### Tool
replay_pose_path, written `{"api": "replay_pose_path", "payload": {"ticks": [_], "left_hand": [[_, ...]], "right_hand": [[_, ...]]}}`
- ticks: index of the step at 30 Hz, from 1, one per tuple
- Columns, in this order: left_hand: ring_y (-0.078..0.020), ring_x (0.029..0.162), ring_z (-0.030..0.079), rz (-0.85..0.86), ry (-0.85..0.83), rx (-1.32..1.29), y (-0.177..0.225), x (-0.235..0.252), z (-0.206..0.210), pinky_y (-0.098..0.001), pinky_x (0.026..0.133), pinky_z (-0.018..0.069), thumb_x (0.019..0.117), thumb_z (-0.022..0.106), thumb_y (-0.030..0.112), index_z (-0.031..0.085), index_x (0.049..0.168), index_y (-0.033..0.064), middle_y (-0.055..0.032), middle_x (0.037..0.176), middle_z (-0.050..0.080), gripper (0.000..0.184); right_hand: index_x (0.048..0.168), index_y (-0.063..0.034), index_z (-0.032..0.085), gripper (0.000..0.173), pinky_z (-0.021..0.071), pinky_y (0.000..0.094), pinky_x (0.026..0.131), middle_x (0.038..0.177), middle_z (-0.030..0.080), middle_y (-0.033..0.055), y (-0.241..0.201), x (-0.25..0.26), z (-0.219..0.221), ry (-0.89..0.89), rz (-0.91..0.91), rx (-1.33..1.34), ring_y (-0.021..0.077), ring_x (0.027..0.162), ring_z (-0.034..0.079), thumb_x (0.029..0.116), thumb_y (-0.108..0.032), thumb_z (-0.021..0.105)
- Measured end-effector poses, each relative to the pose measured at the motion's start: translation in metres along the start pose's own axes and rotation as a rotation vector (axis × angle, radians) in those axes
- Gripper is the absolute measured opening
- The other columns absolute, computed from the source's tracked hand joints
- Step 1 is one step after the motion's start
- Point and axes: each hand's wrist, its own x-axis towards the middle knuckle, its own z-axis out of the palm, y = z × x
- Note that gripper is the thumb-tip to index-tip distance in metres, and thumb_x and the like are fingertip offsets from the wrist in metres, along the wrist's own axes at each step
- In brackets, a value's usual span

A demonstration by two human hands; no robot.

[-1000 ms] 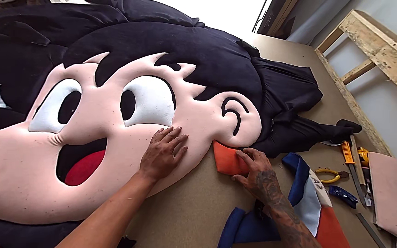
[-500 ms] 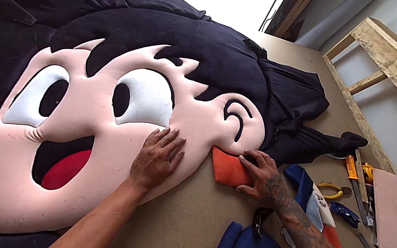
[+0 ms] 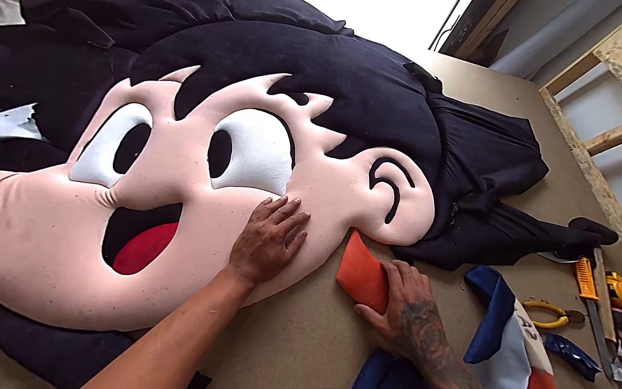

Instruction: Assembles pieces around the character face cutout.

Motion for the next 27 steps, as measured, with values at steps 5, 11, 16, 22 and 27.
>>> {"api": "replay_pose_path", "payload": {"ticks": [5,11,16,22,27], "left_hand": [[-0.0196,0.146,0.045,-0.003,-0.003,0.004,0.002,0.0,0.0,-0.0471,0.124,0.0315,0.1021,0.045,0.053,0.071,0.131,0.0304,0.0044,0.15,0.058,0.045],[-0.0192,0.146,0.045,-0.007,-0.003,0.007,0.003,0.0,0.001,-0.0468,0.125,0.0305,0.1025,0.045,0.052,0.071,0.132,0.03,0.0042,0.151,0.057,0.045],[-0.0194,0.146,0.045,-0.004,-0.006,0.003,0.003,0.001,0.001,-0.0467,0.124,0.0311,0.1023,0.045,0.053,0.071,0.132,0.0303,0.0048,0.15,0.057,0.045],[-0.0187,0.145,0.046,0.006,-0.002,0.001,0.001,0.001,0.001,-0.0463,0.124,0.0319,0.1021,0.045,0.053,0.071,0.131,0.031,0.0051,0.15,0.057,0.045],[-0.0196,0.145,0.047,0.006,0.018,0.001,0.001,0.0,0.003,-0.0468,0.123,0.0328,0.1017,0.045,0.052,0.072,0.13,0.0302,0.0041,0.148,0.059,0.044]], "right_hand": [[0.131,-0.0124,0.07,0.109,0.0542,0.0462,0.087,0.111,0.07,0.0089,-0.039,-0.001,0.01,0.046,0.136,0.021,0.0258,0.1,0.066,0.0629,-0.096,0.054],[0.134,-0.0148,0.07,0.109,0.0536,0.0439,0.082,0.106,0.069,0.0088,-0.044,0.003,0.016,0.063,0.136,0.05,0.0248,0.095,0.064,0.0636,-0.096,0.054],[0.135,-0.0173,0.069,0.11,0.0528,0.0441,0.082,0.108,0.069,0.0079,-0.045,0.008,0.013,0.024,0.133,-0.003,0.024,0.095,0.064,0.0613,-0.098,0.052],[0.123,-0.0146,0.072,0.102,0.0561,0.0423,0.084,0.108,0.069,0.0048,-0.039,0.0,-0.009,-0.041,0.237,0.147,0.022,0.1,0.065,0.0562,-0.092,0.062],[0.126,-0.0073,0.068,0.116,0.0579,0.0413,0.082,0.111,0.07,0.0085,-0.03,-0.016,-0.016,-0.005,0.373,0.097,0.0243,0.1,0.067,0.0563,-0.098,0.055]]}}
